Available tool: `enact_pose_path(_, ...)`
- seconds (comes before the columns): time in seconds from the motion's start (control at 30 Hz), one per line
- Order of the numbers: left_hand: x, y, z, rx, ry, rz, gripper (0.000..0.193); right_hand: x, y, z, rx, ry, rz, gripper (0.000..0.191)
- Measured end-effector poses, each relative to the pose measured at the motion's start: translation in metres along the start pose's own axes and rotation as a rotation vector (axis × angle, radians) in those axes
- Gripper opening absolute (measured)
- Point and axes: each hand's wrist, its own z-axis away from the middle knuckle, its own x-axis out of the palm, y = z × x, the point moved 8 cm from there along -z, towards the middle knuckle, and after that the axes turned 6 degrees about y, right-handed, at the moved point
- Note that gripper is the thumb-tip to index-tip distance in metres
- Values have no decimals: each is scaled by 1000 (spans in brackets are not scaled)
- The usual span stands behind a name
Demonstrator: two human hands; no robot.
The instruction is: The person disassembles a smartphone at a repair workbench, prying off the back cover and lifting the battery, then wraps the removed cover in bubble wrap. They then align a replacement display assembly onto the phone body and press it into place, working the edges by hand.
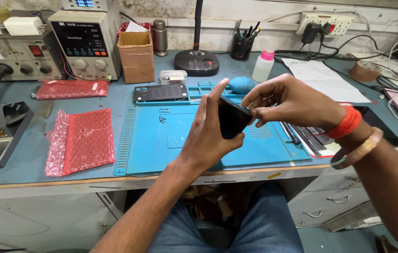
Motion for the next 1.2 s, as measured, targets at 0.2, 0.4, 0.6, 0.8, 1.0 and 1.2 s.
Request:
enact_pose_path(0.2,12,16,7,135,-63,34,123,-1,-26,1,-119,19,180,42)
enact_pose_path(0.4,13,15,6,121,-53,40,130,-3,-37,-1,-116,73,180,47)
enact_pose_path(0.6,20,18,5,133,-112,26,130,-7,-40,-1,-154,102,317,26)
enact_pose_path(0.8,23,29,6,228,-147,22,130,-15,-26,1,-51,143,346,11)
enact_pose_path(1.0,24,-20,1,-251,-355,196,61,-17,-23,12,-13,71,208,22)
enact_pose_path(1.2,10,-15,-17,-27,-444,38,39,-14,-18,23,-41,55,330,30)
